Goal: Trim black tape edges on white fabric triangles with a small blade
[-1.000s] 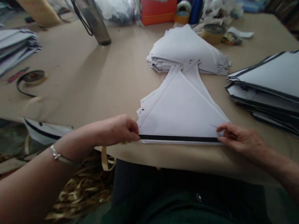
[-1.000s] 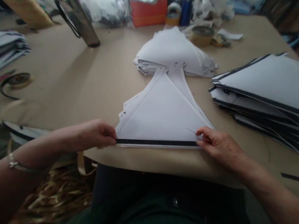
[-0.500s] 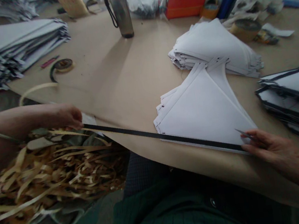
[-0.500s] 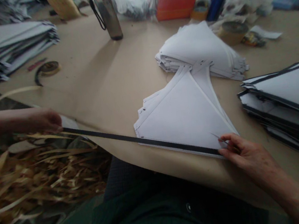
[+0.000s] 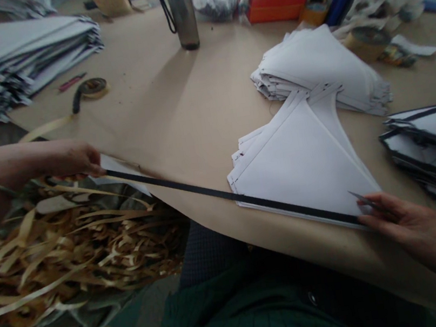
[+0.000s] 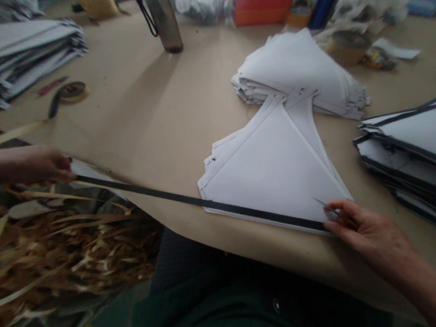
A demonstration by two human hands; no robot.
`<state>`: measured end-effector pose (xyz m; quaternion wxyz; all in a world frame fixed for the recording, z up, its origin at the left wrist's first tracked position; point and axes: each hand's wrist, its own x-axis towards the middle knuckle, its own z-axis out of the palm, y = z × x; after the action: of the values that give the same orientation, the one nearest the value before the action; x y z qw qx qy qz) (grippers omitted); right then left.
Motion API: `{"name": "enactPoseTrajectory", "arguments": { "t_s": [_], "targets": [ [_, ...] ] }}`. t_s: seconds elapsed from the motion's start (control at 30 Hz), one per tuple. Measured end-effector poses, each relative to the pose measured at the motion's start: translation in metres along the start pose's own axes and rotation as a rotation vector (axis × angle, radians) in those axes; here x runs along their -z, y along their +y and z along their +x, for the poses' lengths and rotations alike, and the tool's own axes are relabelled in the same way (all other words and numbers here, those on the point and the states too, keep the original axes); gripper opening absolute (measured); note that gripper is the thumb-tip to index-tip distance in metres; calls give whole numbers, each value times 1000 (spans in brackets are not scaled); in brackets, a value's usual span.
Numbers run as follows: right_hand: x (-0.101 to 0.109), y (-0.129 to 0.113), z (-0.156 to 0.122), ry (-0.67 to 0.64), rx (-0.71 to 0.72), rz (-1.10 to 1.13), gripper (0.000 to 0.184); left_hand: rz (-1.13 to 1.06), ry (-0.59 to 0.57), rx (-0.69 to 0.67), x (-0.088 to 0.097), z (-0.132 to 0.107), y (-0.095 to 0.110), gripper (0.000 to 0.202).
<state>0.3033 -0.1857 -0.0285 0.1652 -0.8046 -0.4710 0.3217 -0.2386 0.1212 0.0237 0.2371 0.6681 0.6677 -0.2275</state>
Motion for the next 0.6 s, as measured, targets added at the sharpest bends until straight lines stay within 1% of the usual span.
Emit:
{"name": "enactPoseTrajectory", "arguments": {
  "t_s": [0.1, 0.2, 0.27, 0.33, 0.4, 0.47, 0.5, 0.53, 0.6],
  "targets": [
    [1, 3, 1, -9, -11, -18, 35, 119, -98, 35, -1, 3, 2, 28],
    [4, -2, 0, 0, 38, -120, 32, 160, -109, 32, -2, 6, 7, 21],
    [5, -14, -2, 19, 113, -231, 29, 162, -101, 14, -2, 7, 9, 22],
    [2, -34, -4, 45, 240, -306, 26, 168, -91, -7, -1, 6, 9, 24],
    [-7, -60, -5, 53, 431, -309, 24, 180, -89, -22, 1, 5, 8, 27],
    [-22, -88, -3, -2, 621, -302, 24, 196, -95, -10, 2, 5, 9, 27],
    [-31, -101, 0, -44, 694, -312, 26, 201, -91, -2, 2, 4, 9, 26],
    [-41, -113, 3, -84, 745, -334, 28, 201, -81, 4, 2, 4, 10, 25],
    [-59, -131, 9, -140, 800, -399, 30, 192, -59, 14, 0, 2, 13, 24]
  ]
}}
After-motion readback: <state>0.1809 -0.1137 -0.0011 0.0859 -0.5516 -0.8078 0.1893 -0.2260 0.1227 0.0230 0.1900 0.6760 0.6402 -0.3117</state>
